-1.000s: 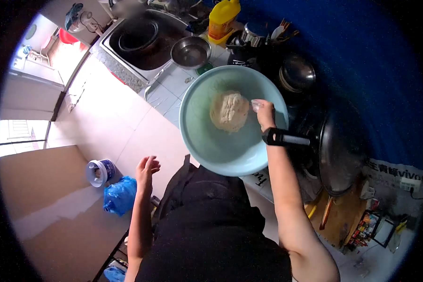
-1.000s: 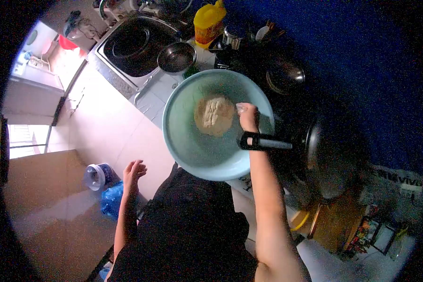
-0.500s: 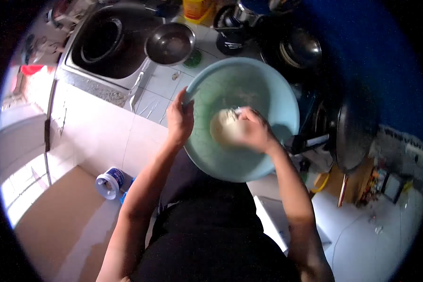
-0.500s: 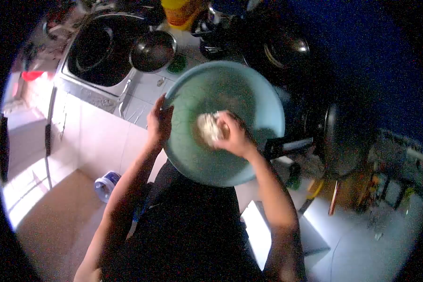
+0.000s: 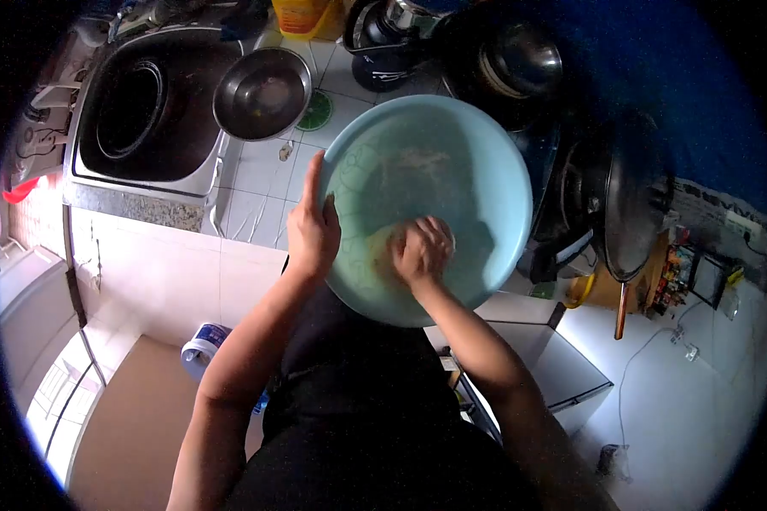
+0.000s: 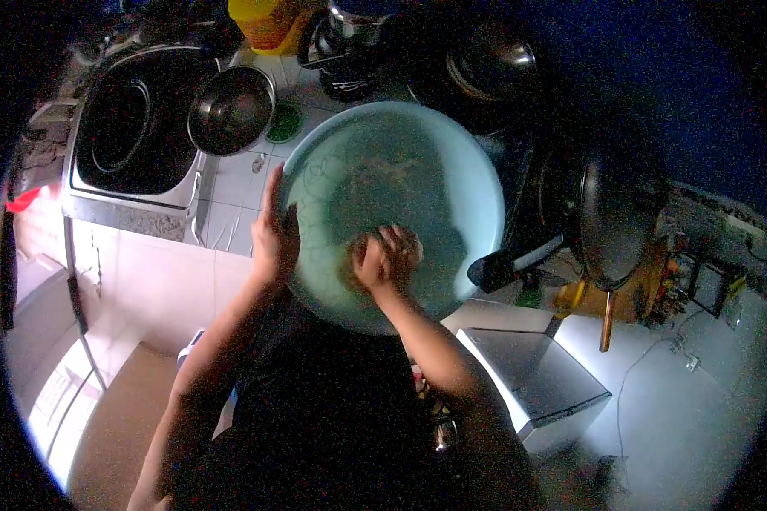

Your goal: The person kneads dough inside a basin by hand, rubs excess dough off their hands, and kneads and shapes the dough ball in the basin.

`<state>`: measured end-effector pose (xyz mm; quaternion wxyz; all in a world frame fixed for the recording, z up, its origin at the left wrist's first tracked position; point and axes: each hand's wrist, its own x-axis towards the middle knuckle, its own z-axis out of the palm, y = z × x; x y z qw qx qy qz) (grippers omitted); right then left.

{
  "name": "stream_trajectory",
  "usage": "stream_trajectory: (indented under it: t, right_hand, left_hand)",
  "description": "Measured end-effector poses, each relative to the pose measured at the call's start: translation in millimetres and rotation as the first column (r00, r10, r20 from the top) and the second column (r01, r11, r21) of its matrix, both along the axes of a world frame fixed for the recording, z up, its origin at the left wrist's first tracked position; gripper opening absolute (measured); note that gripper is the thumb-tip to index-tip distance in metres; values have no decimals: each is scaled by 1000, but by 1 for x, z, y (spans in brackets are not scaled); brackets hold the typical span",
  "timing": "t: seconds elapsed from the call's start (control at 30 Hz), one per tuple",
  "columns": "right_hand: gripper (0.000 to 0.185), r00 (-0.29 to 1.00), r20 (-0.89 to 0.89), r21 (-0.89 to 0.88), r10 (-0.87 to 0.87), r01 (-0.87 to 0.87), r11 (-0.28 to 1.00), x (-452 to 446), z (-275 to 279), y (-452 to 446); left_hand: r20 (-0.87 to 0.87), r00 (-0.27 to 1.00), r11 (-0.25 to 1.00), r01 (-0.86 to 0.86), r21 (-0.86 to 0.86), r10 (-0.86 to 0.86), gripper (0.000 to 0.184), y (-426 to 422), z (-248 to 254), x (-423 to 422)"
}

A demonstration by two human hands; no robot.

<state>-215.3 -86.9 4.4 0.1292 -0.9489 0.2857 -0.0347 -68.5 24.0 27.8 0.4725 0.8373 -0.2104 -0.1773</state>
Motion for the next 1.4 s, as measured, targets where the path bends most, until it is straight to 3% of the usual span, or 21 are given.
stream_trajectory:
  t: [0.07,0.13,0.2,0.43,0.47,0.5,0.53,0.6,0.63,0.67,0.73,0.77,0.83,0.93,1.03,1.1,1.13,1.17,1.3,1.37,1.4]
  right_hand:
    - [18,967,235,-37,98,-92,995,7,-28,-11]
    - [25,966,246,36,85,-97,995,15,-43,-18]
    - [31,997,-60,82,49,-44,996,38,-31,-21]
    - [36,931,-339,245,136,-52,968,70,-53,-45]
    - [38,994,-39,496,-99,105,862,62,-71,-49]
    - [39,901,182,739,-395,139,659,65,-59,-51]
    - [50,816,111,928,-568,120,354,55,-37,-64]
    - [42,812,146,870,-566,166,463,30,-36,-98]
    - [43,828,140,727,-542,286,624,15,-40,-109]
    - [46,825,-89,570,-558,501,651,7,-36,-112]
    - [48,821,-375,380,-431,560,736,-19,-80,-111]
    - [52,869,-244,212,-430,481,851,-20,-78,-84]
    - [57,769,77,569,-635,489,661,-11,-64,-50]
    - [41,750,42,739,-660,422,526,-4,23,-5]
    - [17,801,279,759,-530,154,632,-14,42,18]
    - [32,906,360,468,-224,32,883,-2,47,24]
    - [42,927,374,284,-39,-75,956,3,52,28]
    - [55,915,395,438,-80,-111,892,2,48,27]
    - [52,948,300,470,-105,-52,881,1,44,16]
    - [47,955,140,779,-261,56,625,-2,53,-1]
    - [47,958,139,779,-251,50,625,-2,61,-5]
  left_hand:
    - [20,1000,999,1,-42,0,65,-3,-1,5]
    - [33,999,1000,6,-26,-5,64,-5,1,7]
    - [49,999,1000,8,-14,-8,64,-7,2,10]
    - [-35,999,997,-1,72,4,63,-3,-2,8]
    - [-32,999,998,-19,57,21,63,-2,-1,8]
    - [-39,999,999,-15,38,17,62,-2,0,7]
    - [-47,999,1000,-15,22,16,62,-2,0,7]
    - [-42,999,999,-13,32,14,61,-1,-5,6]
    - [-33,999,999,11,51,-9,60,-1,-7,6]
    - [-31,999,999,13,45,-12,60,-1,-6,6]
    - [-54,998,996,12,86,-7,60,-1,-5,5]
    - [-55,998,997,15,78,-11,60,-1,-5,4]
    - [-66,998,999,-14,50,17,60,-2,-6,4]
    - [-37,999,1000,-13,-25,12,60,-2,-9,5]
    - [-67,997,999,-35,-37,33,62,-4,-9,4]
    - [-44,999,998,-33,-61,30,62,-4,-12,4]
    - [-25,999,996,-39,-81,38,63,-4,-12,3]
    - [-24,999,996,-34,-82,32,63,-3,-12,4]
    - [-22,1000,997,6,-74,-8,65,-1,-12,5]
    - [-17,1000,995,-6,-97,4,65,3,-12,7]
    - [-11,1000,997,2,-72,-2,65,6,-13,10]
